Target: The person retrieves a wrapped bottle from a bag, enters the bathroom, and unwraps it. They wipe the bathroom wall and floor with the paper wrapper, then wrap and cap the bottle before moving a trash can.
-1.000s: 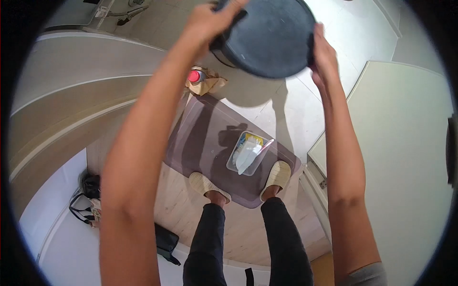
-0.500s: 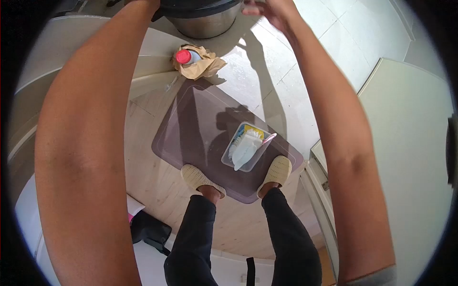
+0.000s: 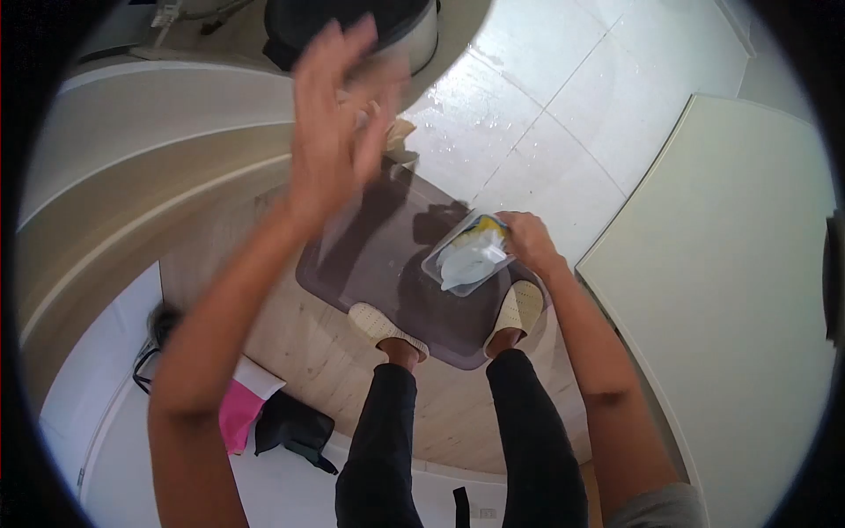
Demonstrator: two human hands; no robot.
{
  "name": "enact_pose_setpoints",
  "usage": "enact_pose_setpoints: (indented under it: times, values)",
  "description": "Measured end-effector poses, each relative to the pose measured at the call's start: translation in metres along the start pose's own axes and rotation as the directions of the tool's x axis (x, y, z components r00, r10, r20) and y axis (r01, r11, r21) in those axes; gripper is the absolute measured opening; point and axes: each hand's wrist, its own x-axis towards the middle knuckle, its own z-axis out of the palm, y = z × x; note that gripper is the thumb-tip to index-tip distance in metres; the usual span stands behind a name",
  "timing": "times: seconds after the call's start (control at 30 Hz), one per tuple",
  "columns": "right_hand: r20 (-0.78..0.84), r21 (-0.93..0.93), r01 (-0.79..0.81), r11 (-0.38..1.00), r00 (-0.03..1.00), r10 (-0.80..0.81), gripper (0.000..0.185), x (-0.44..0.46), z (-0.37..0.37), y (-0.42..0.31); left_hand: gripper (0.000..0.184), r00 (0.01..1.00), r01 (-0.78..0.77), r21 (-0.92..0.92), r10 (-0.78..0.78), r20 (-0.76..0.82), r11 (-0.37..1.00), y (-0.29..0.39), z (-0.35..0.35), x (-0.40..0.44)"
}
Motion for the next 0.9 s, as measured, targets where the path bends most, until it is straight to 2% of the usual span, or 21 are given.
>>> enact_pose_setpoints:
  times: [0.03,0.07,0.1,0.13,0.17,0.23,0.37,0.4,0.43,0.47,0.53,0.6,0.63,0.7,0.73,0.8,0.87,0.9]
  values:
    - [-0.17,-0.009,0.085,0.996,0.982,-0.085,0.025,-0.006,-0.014,0.002,0.028,0.974,0.175,-0.081,-0.16,0.158,0.981,0.029,-0.018,-0.019]
    - [-0.178,-0.019,0.091,0.996,0.98,-0.093,0.025,-0.006,-0.039,-0.008,0.029,0.927,0.338,-0.148,-0.302,0.224,0.929,0.053,-0.034,-0.04]
    - [-0.184,0.09,-0.038,0.995,0.981,0.054,0.022,-0.008,-0.079,-0.027,0.026,0.867,0.457,-0.173,-0.393,0.306,0.873,0.072,-0.052,-0.058]
    - [-0.188,0.188,-0.154,0.97,0.964,0.19,0.02,-0.011,-0.125,-0.049,0.021,0.738,0.624,-0.129,-0.527,0.422,0.771,0.105,-0.082,-0.094]
    - [-0.199,0.174,-0.147,0.974,0.963,0.18,0.02,-0.009,-0.15,-0.064,0.015,0.7,0.662,-0.108,-0.56,0.443,0.742,0.121,-0.098,-0.108]
    - [-0.346,0.27,-0.004,0.963,0.933,0.101,0.019,0.007,-0.187,-0.093,0.011,0.573,0.794,-0.107,-0.679,0.459,0.598,0.154,-0.121,-0.13]
    - [-0.508,0.458,0.163,0.874,0.855,0.107,0.022,0.082,-0.201,-0.136,0.01,0.588,0.786,-0.112,-0.68,0.438,0.608,0.195,-0.148,-0.128]
    - [-0.355,0.508,0.011,0.861,0.914,0.197,0.021,0.088,-0.218,-0.168,0.011,0.592,0.791,-0.15,-0.679,0.434,0.593,0.202,-0.152,-0.126]
    - [-0.35,0.586,0.015,0.81,0.906,0.237,0.019,0.108,-0.215,-0.182,0.012,0.594,0.795,-0.187,-0.679,0.431,0.577,0.207,-0.155,-0.125]
    - [-0.419,0.677,0.119,0.726,0.874,0.248,0.019,0.133,-0.203,-0.187,0.012,0.597,0.794,-0.19,-0.681,0.423,0.578,0.21,-0.157,-0.125]
    - [-0.353,0.793,0.087,0.603,0.872,0.338,0.018,0.166,-0.193,-0.208,0.013,0.588,0.808,-0.267,-0.682,0.435,0.526,0.214,-0.161,-0.127]
    - [-0.365,0.83,0.101,0.549,0.842,0.397,0.02,0.185,-0.183,-0.224,0.013,0.608,0.792,-0.268,-0.666,0.432,0.549,0.214,-0.167,-0.131]
    - [-0.37,0.83,0.103,0.548,0.837,0.403,0.02,0.185,-0.178,-0.23,0.013,0.624,0.778,-0.266,-0.65,0.433,0.569,0.214,-0.171,-0.134]
    - [-0.445,0.746,-0.017,0.666,0.732,0.517,0.02,0.181,-0.176,-0.241,0.014,0.627,0.776,-0.286,-0.637,0.448,0.562,0.211,-0.182,-0.146]
    - [-0.448,0.751,-0.019,0.66,0.72,0.53,0.02,0.172,-0.173,-0.245,0.014,0.623,0.78,-0.299,-0.634,0.459,0.55,0.211,-0.191,-0.153]
    - [-0.227,0.936,0.025,0.351,0.804,0.549,0.025,0.17,-0.164,-0.239,0.015,0.665,0.741,-0.303,-0.593,0.454,0.599,0.208,-0.216,-0.158]
    - [-0.295,0.843,-0.02,0.538,0.819,0.492,0.035,0.135,-0.144,-0.224,0.015,0.721,0.683,-0.312,-0.539,0.436,0.66,0.203,-0.248,-0.159]
    - [-0.492,0.769,0.151,0.621,0.76,0.425,0.043,0.105,-0.122,-0.222,0.016,0.714,0.689,-0.316,-0.532,0.455,0.653,0.201,-0.266,-0.161]
